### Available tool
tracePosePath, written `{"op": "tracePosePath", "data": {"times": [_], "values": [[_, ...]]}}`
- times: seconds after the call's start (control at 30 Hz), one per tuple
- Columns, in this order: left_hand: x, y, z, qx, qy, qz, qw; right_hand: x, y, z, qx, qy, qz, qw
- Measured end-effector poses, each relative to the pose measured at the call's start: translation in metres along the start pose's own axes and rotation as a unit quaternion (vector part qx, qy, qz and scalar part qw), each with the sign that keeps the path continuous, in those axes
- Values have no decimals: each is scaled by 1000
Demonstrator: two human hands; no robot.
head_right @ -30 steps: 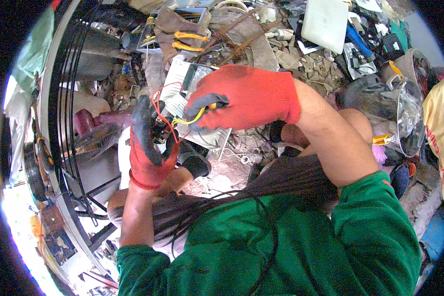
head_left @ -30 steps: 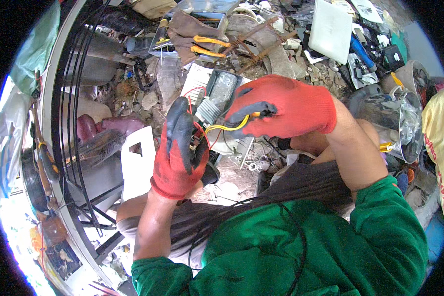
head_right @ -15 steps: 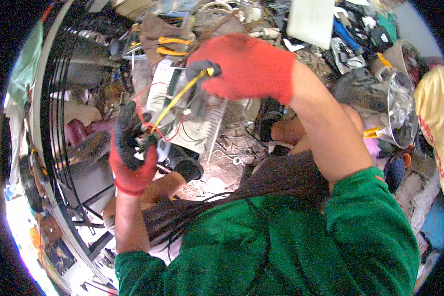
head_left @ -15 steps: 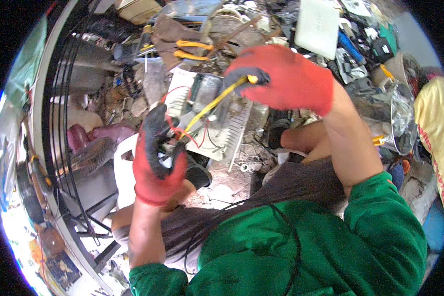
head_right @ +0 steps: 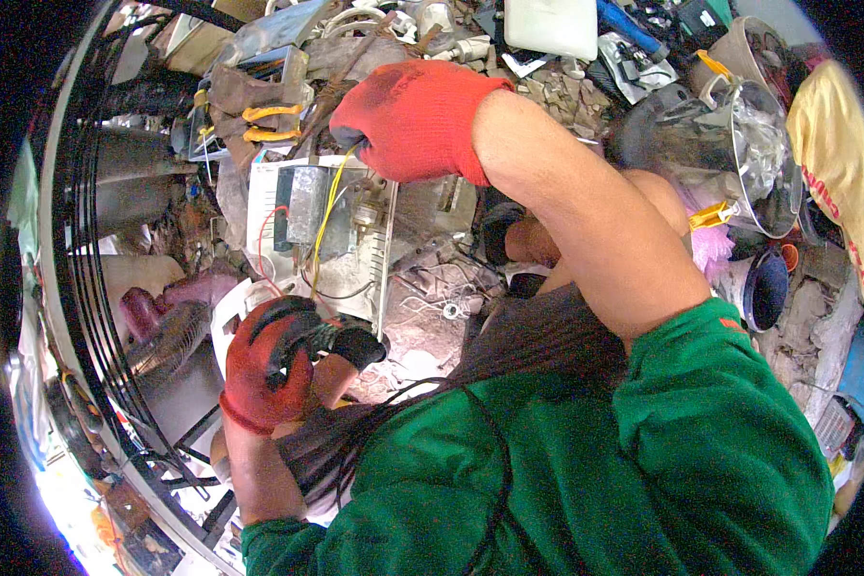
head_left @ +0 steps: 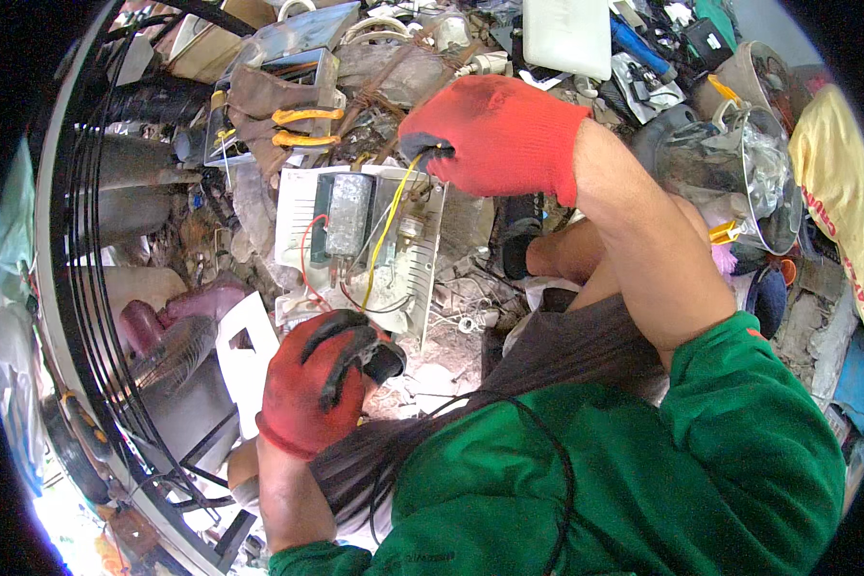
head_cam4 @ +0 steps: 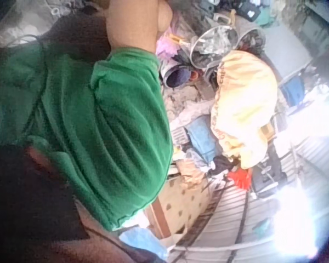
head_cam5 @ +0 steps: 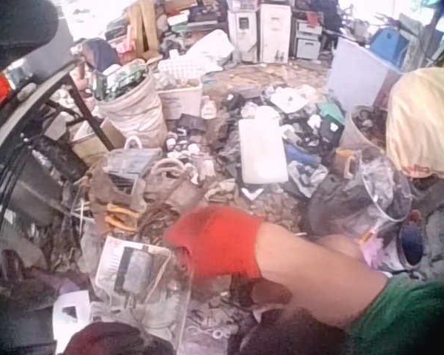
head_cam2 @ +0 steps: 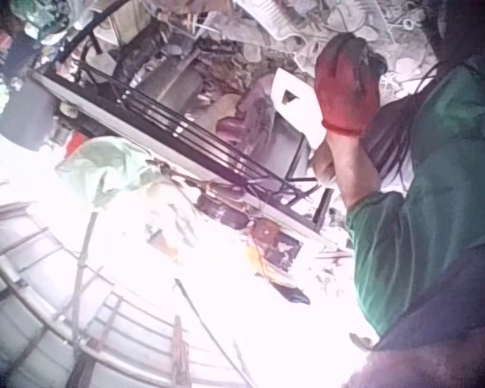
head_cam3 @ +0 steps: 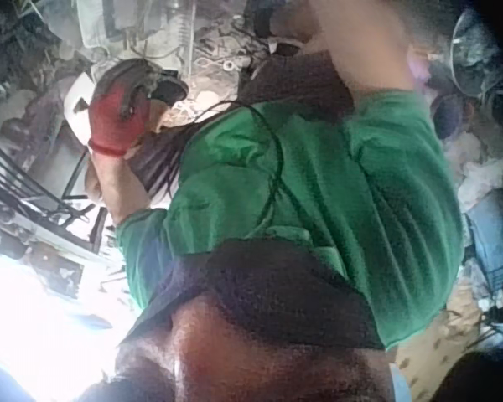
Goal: The person uses a screwdriver and pliers to disassemble an electronic device, stripping wires and removing a circuit board from a plastic casing.
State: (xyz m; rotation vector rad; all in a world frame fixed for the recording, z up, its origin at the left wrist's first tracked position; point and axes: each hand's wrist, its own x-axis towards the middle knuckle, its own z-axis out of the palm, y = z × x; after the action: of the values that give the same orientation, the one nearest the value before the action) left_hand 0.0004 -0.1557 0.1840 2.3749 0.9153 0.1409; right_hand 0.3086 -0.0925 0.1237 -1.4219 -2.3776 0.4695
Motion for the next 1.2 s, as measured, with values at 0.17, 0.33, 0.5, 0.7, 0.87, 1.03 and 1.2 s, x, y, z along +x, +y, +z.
{"op": "tracePosePath", "data": {"times": [0.17, 0.33, 0.5, 0.7, 0.87, 1.03, 1.2], "values": [[6, -12, 21, -20, -20, -8, 1000, 8, -10, -7, 7, -46, 50, 998], [7, -21, 35, 26, -37, -31, 999, 7, -4, -9, 76, -6, 15, 997], [2, -31, 42, 52, -27, -41, 997, 9, 6, -29, 165, 125, -77, 975], [2, -22, 33, 70, -3, -33, 997, -2, 9, -54, 283, 162, 70, 943], [-2, -15, 27, 97, -30, -63, 993, -4, 1, -66, 189, 123, 162, 961], [1, -16, 25, 107, -73, -69, 989, 19, -11, -77, 130, 301, 78, 941], [21, 2, 12, 136, -159, -101, 973, 99, -5, -49, 166, 469, 56, 865]]}}
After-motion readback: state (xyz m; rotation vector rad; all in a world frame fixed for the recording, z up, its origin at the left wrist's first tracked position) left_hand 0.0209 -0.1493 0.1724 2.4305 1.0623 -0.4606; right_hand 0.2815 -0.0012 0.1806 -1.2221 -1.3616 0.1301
